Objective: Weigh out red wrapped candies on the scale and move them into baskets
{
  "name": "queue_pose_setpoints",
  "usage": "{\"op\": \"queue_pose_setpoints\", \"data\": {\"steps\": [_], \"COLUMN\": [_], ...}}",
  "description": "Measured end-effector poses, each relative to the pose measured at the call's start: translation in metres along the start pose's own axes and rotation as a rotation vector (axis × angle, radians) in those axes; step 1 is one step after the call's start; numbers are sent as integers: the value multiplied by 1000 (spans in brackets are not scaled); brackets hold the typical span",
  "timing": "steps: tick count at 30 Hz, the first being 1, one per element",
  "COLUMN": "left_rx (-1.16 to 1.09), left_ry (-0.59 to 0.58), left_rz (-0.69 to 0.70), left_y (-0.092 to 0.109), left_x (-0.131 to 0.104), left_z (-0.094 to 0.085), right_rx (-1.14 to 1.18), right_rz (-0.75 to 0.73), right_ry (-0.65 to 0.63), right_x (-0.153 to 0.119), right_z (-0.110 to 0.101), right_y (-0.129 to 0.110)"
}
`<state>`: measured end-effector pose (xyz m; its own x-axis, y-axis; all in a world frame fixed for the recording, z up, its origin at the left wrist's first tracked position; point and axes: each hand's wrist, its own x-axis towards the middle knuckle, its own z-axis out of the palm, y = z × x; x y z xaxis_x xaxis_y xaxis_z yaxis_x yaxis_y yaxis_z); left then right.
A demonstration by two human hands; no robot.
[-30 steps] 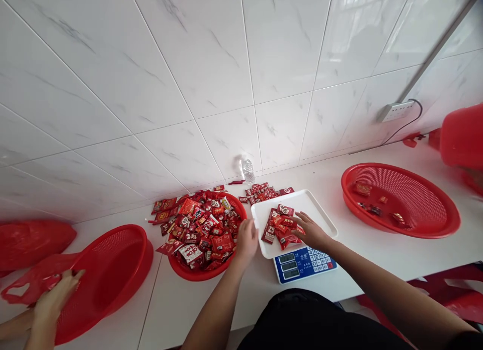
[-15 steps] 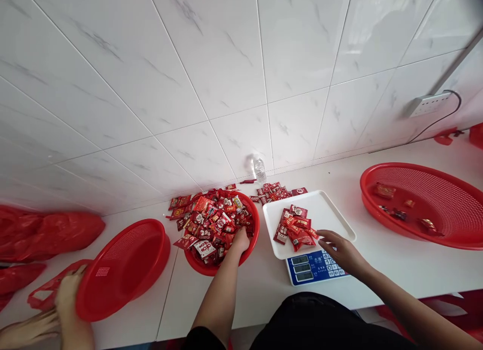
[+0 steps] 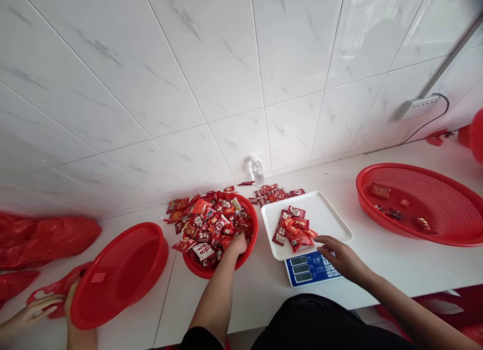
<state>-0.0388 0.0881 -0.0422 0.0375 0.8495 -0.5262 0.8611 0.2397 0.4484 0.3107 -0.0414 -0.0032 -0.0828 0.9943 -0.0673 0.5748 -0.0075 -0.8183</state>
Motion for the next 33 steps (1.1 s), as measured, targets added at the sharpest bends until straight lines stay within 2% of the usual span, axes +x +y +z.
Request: {"op": "queue_pose_setpoints", "data": {"steps": [6, 13, 17, 24, 26, 28, 29, 30, 33], "left_rx": [-147, -240, -269, -293, -283, -279, -285, -296, -296], "left_ry": [-172, -225, -145, 243, 366, 467, 481, 457, 276], "left_rz": [18, -13, 11, 71, 112, 233, 318, 409, 609], "left_y": [5, 0, 1, 14, 23, 39, 50, 63, 105], "left_x": [-8, -20, -26, -9, -6, -8, -10, -14, -24], "left_z": [-9, -19, -18, -23, -23, -16, -10, -1, 32], "right_rx": [-7, -19, -32, -209, -271, -307, -315, -318, -324], "right_rz": [5, 17, 8, -6, -17, -27, -32, -37, -53], "right_ry": [-26, -71, -86, -58, -47, -45, -47, -51, -74], "right_x": [1, 2, 5, 20, 24, 29, 32, 35, 44], "right_z": [0, 3, 6, 14, 18, 22, 23, 24, 23], "right_y": [1, -1, -3, 12, 17, 20, 20, 21, 21]}}
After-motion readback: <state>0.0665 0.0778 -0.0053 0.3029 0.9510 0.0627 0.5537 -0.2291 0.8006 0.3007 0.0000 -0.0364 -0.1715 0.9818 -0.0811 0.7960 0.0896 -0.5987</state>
